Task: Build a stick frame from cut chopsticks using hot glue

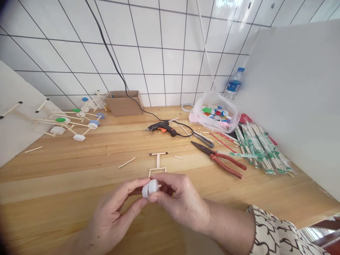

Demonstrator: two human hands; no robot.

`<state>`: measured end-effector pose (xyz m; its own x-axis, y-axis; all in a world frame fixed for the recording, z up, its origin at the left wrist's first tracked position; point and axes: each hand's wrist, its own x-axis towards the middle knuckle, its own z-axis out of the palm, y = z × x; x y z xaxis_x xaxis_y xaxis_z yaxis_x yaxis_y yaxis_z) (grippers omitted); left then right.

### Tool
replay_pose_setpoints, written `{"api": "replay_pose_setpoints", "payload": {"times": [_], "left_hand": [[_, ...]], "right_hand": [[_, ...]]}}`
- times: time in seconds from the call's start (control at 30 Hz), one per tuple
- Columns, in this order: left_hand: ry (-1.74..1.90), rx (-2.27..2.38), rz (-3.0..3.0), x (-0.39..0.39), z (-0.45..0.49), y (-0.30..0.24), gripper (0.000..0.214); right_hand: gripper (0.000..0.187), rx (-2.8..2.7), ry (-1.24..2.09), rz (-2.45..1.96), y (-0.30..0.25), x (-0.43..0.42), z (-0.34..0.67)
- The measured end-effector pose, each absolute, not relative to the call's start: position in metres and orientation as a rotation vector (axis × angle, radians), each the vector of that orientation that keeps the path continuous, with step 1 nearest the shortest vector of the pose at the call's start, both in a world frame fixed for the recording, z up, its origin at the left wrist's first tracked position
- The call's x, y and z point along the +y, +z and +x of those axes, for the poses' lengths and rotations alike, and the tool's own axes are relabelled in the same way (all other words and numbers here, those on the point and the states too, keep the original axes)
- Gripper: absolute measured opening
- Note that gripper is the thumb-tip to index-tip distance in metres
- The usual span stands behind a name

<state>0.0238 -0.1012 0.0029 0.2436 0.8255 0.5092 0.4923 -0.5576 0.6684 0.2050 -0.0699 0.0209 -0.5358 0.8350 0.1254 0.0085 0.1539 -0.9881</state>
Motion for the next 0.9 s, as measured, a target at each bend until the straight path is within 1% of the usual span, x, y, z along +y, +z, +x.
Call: {"api": "replay_pose_setpoints", "payload": {"times": [0.3,0.67,0.9], "left_hand": [[1.236,1.242,2.339,-0.1065,0.0231,0.0098,0.027],[1.272,1.150,2.418,-0.1023,0.0231,0.0104,0.026],[1.220,1.156,2.420,-0.0976,0.0230,0.0083,0.024]], "right_hand": [[0.027,-1.793,1.400,-0.787,0.0229,-0.0727,0.2059],[0.026,-1.734,1.460,-0.764,0.0239,-0.0731,0.2013],[0.031,-1.817,1.427,-0.813,0.0238,-0.0704,0.2024]]}}
